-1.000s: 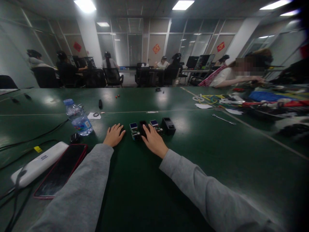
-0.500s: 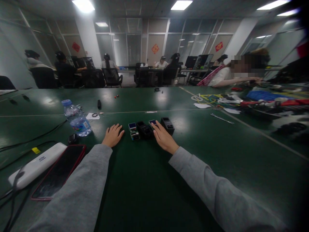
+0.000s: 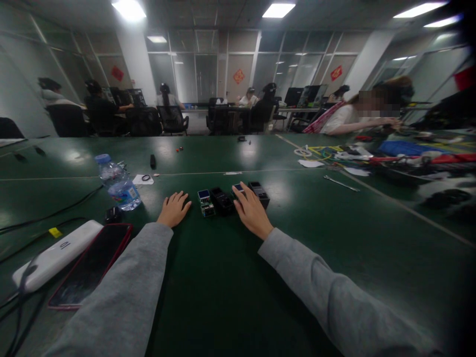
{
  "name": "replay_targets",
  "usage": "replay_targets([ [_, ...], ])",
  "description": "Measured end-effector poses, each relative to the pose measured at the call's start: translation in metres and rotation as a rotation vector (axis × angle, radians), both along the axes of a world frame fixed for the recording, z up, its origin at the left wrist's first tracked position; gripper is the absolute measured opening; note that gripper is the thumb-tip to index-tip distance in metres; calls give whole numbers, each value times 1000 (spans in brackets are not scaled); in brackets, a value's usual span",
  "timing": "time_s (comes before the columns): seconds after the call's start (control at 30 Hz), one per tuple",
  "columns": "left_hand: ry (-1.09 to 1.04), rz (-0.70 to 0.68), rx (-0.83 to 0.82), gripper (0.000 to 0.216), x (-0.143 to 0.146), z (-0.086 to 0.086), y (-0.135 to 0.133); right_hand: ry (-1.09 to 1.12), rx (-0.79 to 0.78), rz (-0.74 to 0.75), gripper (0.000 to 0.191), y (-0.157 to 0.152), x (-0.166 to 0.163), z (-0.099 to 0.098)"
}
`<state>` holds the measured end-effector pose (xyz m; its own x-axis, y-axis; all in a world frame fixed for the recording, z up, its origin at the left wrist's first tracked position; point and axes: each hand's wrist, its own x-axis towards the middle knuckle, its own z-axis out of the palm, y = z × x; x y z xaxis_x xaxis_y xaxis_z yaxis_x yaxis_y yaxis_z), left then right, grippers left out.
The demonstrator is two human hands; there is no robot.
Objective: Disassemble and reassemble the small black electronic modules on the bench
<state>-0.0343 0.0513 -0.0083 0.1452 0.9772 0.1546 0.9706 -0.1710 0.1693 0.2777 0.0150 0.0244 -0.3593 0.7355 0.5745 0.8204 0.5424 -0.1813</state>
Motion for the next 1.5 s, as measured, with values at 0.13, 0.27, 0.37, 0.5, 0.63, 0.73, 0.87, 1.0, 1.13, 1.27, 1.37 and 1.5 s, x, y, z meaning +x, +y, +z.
replay_targets([
  [0.13, 5, -1, -1, 57, 1, 1, -1, -100, -72, 144, 53, -9, -11, 1],
  [0.27, 10, 6, -4, 56, 2, 2, -2, -167, -115, 120, 54, -11, -18, -7],
  [0.37, 13, 4, -10, 57, 2, 3, -2, -170, -91, 55, 53, -10, -19, -11],
  [0.5, 8, -1, -8, 57, 1, 3, -2, -113, -28, 68, 53, -14, -21, -6],
  [0.63, 7, 7, 4, 57, 1, 0, 0, -103, 4, 168, 48, -26, -31, 4],
  [0.73, 9, 7, 28, 55, 1, -3, 1, -145, -3, 266, 43, -33, -40, 4],
  [0.87, 6, 8, 41, 54, 1, -4, 1, -181, -26, 324, 48, -38, -46, 0],
  [1.0, 11, 13, 27, 53, 1, -2, 0, -126, -28, 277, 50, -36, -42, 1],
  [1.13, 9, 8, 15, 55, 1, 0, -1, -11, -58, 57, 46, -30, -34, 0],
  [1.27, 8, 8, 4, 56, 1, 1, -1, -33, -89, 9, 43, -28, -29, -6],
  [1.37, 2, 5, 5, 57, 1, 1, -2, -37, -93, 21, 43, -30, -30, -10],
  [1.5, -1, 4, -2, 56, 2, 3, -3, -27, -104, 57, 46, -33, -32, -9],
])
